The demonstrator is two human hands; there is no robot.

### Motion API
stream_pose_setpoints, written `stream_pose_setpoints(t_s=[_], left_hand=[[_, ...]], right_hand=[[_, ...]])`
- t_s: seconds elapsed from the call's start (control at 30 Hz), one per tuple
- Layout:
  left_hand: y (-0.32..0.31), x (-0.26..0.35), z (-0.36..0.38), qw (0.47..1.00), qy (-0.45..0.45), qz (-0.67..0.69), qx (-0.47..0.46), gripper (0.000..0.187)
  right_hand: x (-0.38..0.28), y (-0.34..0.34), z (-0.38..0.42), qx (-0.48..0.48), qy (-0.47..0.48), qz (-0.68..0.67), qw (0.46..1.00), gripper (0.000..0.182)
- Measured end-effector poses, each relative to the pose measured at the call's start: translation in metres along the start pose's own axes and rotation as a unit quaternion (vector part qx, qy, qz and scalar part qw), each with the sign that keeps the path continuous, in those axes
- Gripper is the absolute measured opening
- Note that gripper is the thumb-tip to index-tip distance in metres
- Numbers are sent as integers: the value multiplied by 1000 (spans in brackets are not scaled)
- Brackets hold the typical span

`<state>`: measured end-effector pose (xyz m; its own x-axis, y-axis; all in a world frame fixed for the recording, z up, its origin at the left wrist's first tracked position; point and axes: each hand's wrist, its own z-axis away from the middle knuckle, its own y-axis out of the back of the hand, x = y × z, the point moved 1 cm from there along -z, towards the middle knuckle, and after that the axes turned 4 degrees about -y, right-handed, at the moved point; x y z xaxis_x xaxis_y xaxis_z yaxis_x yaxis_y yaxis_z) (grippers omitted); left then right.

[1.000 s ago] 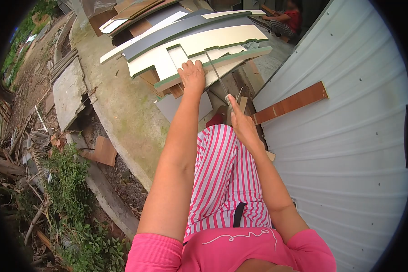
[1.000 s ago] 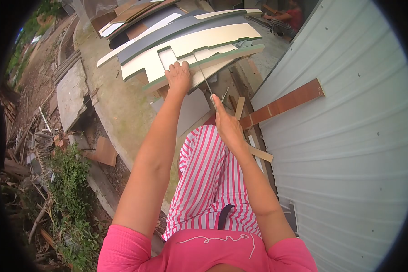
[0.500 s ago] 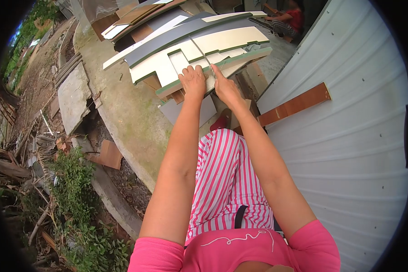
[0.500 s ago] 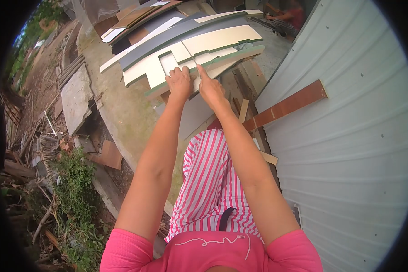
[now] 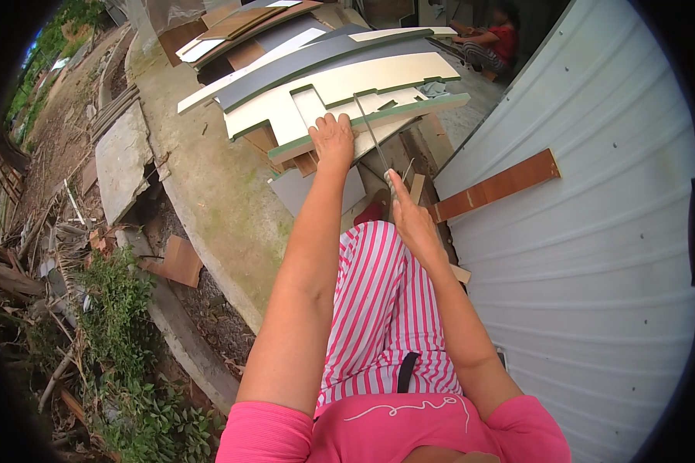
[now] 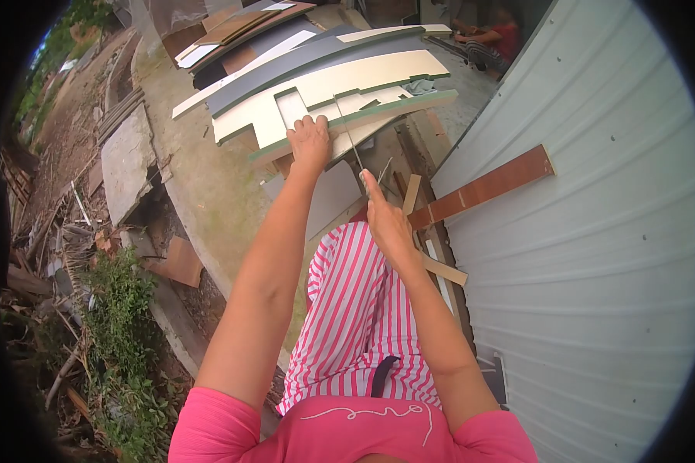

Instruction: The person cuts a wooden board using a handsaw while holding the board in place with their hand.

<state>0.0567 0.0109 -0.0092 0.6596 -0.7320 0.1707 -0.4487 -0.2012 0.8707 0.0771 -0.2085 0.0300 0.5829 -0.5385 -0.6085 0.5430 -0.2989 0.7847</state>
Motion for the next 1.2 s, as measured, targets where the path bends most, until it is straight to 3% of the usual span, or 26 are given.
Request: stream_pose_setpoints(t_s=[0.17, 0.27, 0.53, 0.73, 0.93, 1.1, 1.2], left_hand=[[0, 1, 2, 1000, -1, 0, 9, 10], [-7, -2, 0, 1000, -2, -10, 11, 18], [-8, -2, -1, 1000, 4, -15, 21, 12], [-4, 1, -3, 999, 23, -18, 17, 11], [-5, 0, -1, 1000, 17, -7, -1, 17], [-9, 0, -1, 1000, 3, -21, 3, 20], [0, 2, -1, 1000, 14, -15, 8, 12]], right_hand=[[3, 3, -15, 6, -4, 12, 1000, 56], [0, -1, -45, 17, 45, -14, 999, 56], [-29, -4, -103, 28, 28, 26, 999, 53], [-14, -10, -88, 42, 43, 13, 998, 54], [8, 3, -7, 8, 13, 4, 1000, 55], [9, 9, -10, 15, 18, 0, 1000, 55], [1, 7, -42, 17, 31, 5, 999, 54]])
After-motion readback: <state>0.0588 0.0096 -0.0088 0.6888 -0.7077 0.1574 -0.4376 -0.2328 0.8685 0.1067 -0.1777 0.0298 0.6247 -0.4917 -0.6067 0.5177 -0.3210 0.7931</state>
